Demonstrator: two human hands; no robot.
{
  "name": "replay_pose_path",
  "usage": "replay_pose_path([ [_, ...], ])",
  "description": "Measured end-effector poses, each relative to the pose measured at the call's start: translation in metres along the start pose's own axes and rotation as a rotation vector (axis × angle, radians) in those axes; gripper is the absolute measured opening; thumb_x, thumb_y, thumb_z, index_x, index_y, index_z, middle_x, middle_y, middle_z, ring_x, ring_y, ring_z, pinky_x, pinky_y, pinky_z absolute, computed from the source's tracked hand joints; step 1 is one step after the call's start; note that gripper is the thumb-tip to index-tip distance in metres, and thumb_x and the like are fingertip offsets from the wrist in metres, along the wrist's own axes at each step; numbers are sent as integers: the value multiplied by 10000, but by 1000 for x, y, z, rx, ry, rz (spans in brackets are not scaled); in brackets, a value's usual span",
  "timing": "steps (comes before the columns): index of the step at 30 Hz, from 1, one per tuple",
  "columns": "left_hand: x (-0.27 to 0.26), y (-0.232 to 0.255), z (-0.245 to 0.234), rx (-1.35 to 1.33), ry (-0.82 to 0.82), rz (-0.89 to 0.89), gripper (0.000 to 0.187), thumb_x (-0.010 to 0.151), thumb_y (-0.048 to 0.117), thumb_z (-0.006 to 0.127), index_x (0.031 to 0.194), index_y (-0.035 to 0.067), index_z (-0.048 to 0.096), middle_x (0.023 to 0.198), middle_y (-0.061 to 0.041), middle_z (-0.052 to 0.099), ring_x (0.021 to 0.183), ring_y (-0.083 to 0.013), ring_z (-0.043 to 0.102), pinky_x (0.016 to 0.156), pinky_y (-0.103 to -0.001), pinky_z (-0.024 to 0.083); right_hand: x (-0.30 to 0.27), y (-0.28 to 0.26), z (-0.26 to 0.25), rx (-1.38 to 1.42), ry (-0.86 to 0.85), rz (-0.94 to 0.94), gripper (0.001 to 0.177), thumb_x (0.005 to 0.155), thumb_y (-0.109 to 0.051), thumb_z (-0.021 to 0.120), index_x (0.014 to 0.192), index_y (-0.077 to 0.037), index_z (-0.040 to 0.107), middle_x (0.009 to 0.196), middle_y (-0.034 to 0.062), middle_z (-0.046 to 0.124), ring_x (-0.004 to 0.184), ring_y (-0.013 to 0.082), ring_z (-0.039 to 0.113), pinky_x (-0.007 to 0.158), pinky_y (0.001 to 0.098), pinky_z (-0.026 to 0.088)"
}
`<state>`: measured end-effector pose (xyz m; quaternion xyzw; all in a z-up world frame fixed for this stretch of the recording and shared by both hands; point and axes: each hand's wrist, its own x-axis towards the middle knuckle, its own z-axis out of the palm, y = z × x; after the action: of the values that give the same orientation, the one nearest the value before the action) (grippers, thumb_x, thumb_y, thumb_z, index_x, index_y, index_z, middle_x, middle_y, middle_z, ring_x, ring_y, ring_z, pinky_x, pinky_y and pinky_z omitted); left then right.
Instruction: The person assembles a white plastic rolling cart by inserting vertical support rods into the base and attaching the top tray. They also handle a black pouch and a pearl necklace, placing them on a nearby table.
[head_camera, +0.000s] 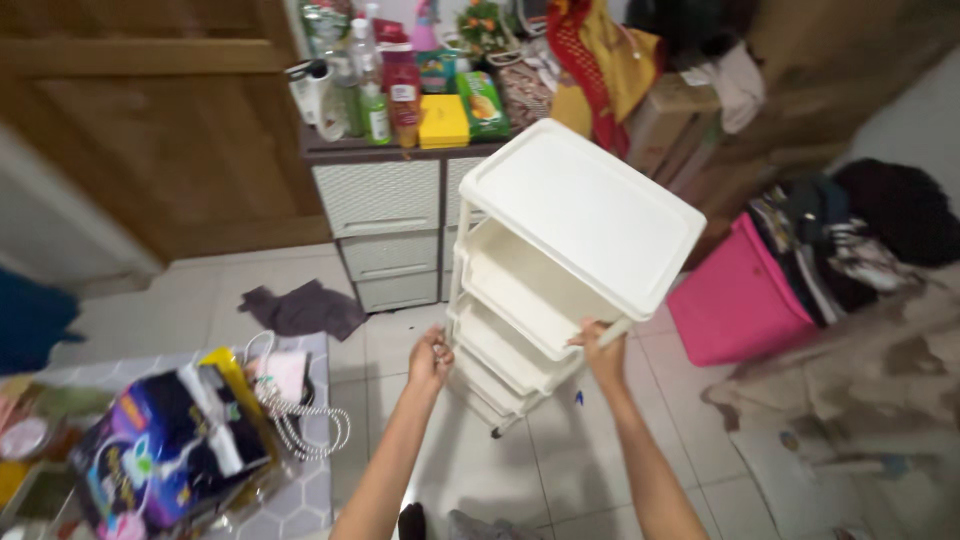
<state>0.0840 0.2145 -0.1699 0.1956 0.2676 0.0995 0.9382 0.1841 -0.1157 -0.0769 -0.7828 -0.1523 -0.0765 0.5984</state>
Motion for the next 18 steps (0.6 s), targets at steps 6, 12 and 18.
replay_pose_path([
  [6,16,27,27,542,3,54,410,936,112,535,1346,128,545,1090,-35,675,552,-75,395,474,-251,365,32,-14,-67,-528,573,48,404,967,-215,736,1189,90,592,1014,215,618,955,324,590,874,466,456],
  [12,23,16,36,610,-198,-75,387,943,162,600,1317,67,594,1111,-39,687,558,-74,399,474,-244,361,-4,-49,5,-320,936,-135,603,1046,-217,656,1464,29,298,1442,205,375,1357,316,389,1187,483,304],
  [18,41,-1,24,594,-202,-194,397,934,146,614,1325,79,598,1097,-34,670,579,-86,407,482,-257,349,-65,-87,135,-203,264,-269,685,902,-193,707,1434,69,363,1410,235,488,1329,345,458,1130,466,323],
])
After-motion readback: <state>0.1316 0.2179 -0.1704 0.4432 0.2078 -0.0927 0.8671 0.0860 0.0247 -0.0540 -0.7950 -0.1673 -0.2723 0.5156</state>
